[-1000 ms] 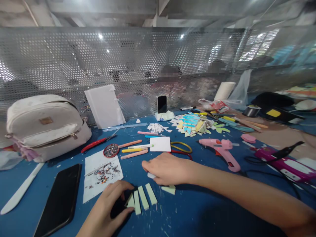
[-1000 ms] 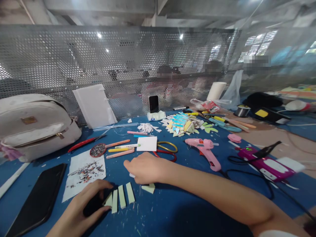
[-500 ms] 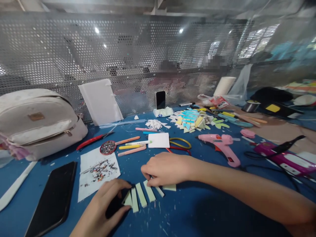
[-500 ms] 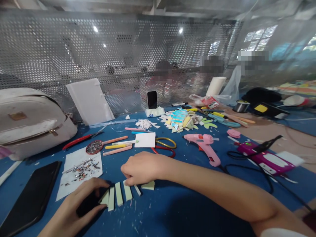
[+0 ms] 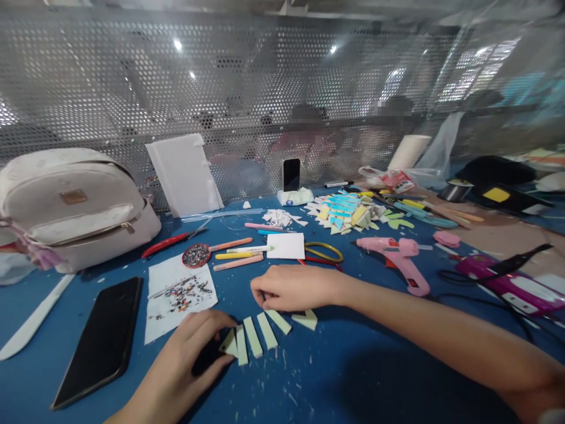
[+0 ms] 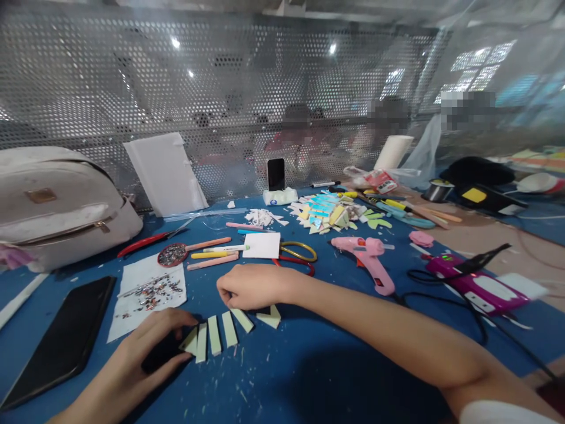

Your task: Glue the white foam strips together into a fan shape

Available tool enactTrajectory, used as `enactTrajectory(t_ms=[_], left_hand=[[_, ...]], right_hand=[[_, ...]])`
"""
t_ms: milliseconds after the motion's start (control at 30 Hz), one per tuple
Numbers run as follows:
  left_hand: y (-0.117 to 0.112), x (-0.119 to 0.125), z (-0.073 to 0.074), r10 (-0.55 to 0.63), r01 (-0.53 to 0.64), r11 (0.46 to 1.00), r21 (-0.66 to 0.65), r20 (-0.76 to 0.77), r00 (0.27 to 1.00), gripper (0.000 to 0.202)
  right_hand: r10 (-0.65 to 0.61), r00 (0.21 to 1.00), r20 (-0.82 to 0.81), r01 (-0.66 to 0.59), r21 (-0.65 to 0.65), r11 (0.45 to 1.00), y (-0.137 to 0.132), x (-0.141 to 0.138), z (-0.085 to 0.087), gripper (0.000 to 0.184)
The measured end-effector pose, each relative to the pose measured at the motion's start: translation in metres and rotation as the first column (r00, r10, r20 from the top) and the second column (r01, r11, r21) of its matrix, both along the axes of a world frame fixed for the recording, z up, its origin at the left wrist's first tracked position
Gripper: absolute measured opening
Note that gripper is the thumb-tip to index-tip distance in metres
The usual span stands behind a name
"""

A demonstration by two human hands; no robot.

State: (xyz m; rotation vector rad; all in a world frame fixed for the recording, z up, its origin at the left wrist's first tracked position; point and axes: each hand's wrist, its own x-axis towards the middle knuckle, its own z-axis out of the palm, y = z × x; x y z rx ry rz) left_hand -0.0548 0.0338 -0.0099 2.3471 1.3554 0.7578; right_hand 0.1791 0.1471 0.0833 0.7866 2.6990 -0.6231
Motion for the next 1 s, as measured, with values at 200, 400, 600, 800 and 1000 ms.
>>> enactTrajectory(t_ms=[200, 400, 600, 800, 1000], left_hand=[[0.001, 0.000, 0.002, -0.022, 0.022, 1.000, 0.009, -0.026, 0.999, 0.025], [0.000, 0.001, 0.004, -0.050, 0.050, 0.999, 0.009, -0.037, 0.998, 0.025], [-0.001, 0.002, 0.006, -0.052, 0.051, 0.999, -0.010, -0.046, 0.998, 0.026], [-0.001, 0.001, 0.008, -0.052, 0.053, 0.998, 0.023, -0.059, 0.997, 0.026], [0.000, 0.000, 0.006, -0.045, 0.049, 0.997, 0.063, -0.074, 0.996, 0.025]], right_hand=[[-0.055, 0.997, 0.060, 0.049, 0.090, 0.995, -0.002, 0.003, 0.001, 0.016], [0.090, 0.978, 0.189, -0.124, 0.177, 0.976, -0.008, 0.002, 0.006, 0.046], [0.110, 0.958, 0.263, -0.176, 0.241, 0.955, -0.009, -0.002, 0.002, 0.052], [0.104, 0.967, 0.234, -0.158, 0.226, 0.961, -0.006, -0.002, -0.001, 0.049], [0.135, 0.970, 0.204, -0.178, 0.215, 0.960, -0.010, -0.003, -0.001, 0.048]])
